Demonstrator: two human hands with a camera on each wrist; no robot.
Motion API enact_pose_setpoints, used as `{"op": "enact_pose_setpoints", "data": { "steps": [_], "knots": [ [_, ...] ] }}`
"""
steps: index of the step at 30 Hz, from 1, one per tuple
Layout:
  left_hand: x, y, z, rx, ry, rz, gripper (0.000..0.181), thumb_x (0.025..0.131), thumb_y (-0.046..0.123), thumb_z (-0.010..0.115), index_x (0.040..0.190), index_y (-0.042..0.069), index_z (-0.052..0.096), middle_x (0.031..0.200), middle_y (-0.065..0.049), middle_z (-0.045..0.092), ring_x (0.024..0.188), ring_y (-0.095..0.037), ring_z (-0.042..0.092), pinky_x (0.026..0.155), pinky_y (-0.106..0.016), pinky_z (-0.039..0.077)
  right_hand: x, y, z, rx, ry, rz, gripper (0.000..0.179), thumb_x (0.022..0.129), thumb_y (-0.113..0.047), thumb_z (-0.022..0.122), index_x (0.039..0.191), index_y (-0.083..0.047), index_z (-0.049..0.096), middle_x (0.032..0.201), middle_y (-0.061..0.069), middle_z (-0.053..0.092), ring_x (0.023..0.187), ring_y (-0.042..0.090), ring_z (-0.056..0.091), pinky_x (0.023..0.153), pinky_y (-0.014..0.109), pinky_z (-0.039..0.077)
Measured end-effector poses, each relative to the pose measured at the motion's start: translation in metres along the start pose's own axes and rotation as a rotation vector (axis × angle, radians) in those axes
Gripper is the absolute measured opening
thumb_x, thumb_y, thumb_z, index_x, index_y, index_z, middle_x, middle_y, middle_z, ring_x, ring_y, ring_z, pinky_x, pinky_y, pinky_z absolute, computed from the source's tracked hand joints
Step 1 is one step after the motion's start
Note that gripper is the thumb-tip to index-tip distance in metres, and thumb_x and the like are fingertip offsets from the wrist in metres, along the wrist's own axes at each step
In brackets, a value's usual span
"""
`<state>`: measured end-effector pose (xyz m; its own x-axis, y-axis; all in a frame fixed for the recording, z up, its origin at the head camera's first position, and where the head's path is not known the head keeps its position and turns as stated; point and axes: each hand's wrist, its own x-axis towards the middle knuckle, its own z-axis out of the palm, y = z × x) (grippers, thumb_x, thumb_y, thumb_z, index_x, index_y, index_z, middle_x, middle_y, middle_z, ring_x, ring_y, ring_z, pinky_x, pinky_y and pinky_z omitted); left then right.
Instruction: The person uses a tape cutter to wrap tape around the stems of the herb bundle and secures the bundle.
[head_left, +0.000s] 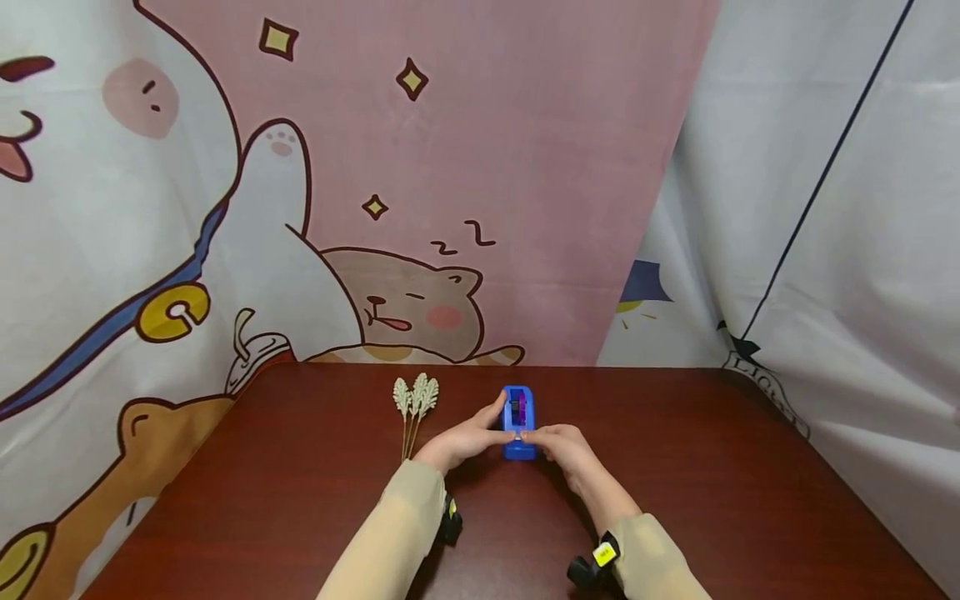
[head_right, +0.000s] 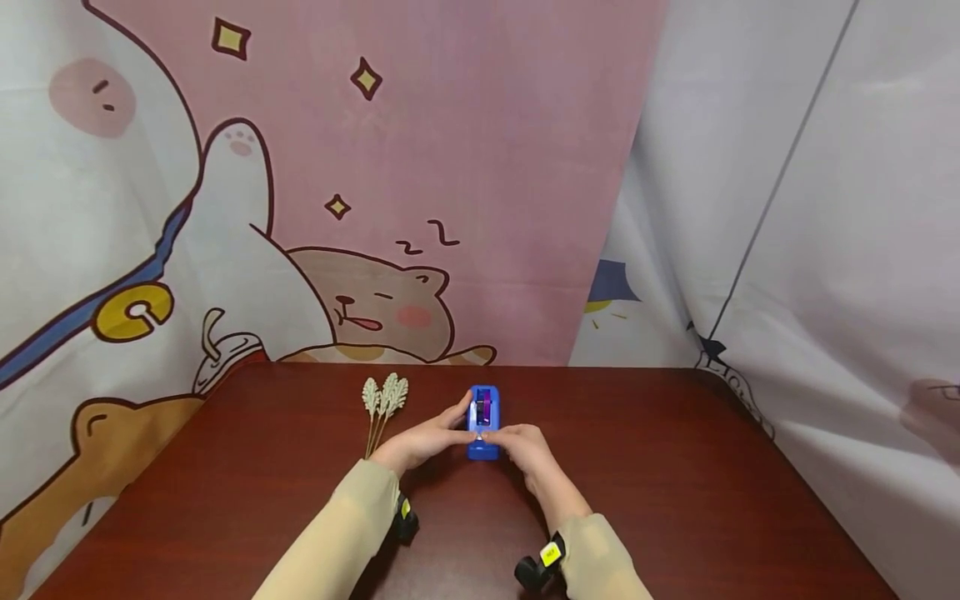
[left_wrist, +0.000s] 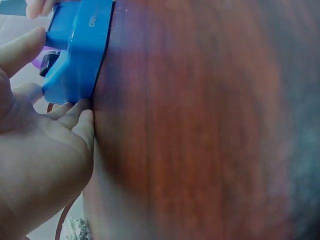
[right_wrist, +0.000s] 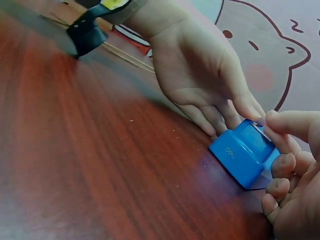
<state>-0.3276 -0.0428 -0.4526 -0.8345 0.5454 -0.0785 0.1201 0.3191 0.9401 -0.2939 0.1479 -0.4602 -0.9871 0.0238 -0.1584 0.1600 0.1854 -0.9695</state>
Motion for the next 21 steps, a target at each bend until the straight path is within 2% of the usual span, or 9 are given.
{"op": "enact_pose_setpoints", "data": {
  "steps": [8, 13, 21],
  "knots": [
    [-0.001, 0.001, 0.0, -0.005, -0.004, -0.001, 0.08, 0.097, 0.022, 0.059, 0.157, 0.017, 0.006, 0.16, -0.016, 0.008, 0.145, -0.034, 0.007, 0.113, -0.057, 0.01, -0.008, 0.0, 0.001, -0.027, -0.004, -0.011, 0.029, 0.082, -0.024, 0.076, 0.075, 0.004, 0.069, 0.062, 0.0, 0.043, 0.07, 0.021, 0.043, 0.065, 0.034, 0.032],
    [0.0, 0.0, 0.0, -0.006, -0.008, 0.004, 0.081, 0.096, 0.022, 0.06, 0.157, 0.017, 0.006, 0.16, -0.016, 0.009, 0.145, -0.032, 0.007, 0.113, -0.055, 0.01, -0.011, 0.0, 0.0, -0.042, 0.006, -0.014, 0.028, 0.08, -0.023, 0.078, 0.078, 0.004, 0.071, 0.067, 0.001, 0.049, 0.07, 0.02, 0.045, 0.063, 0.033, 0.035],
    [0.002, -0.001, -0.002, -0.007, -0.007, 0.018, 0.082, 0.096, 0.021, 0.06, 0.157, 0.015, 0.006, 0.16, -0.016, 0.009, 0.145, -0.032, 0.007, 0.114, -0.054, 0.01, -0.018, 0.002, 0.0, -0.096, -0.005, -0.011, 0.026, 0.082, -0.024, 0.076, 0.083, 0.002, 0.074, 0.081, 0.002, 0.06, 0.082, 0.023, 0.049, 0.069, 0.034, 0.038]
  ]
}}
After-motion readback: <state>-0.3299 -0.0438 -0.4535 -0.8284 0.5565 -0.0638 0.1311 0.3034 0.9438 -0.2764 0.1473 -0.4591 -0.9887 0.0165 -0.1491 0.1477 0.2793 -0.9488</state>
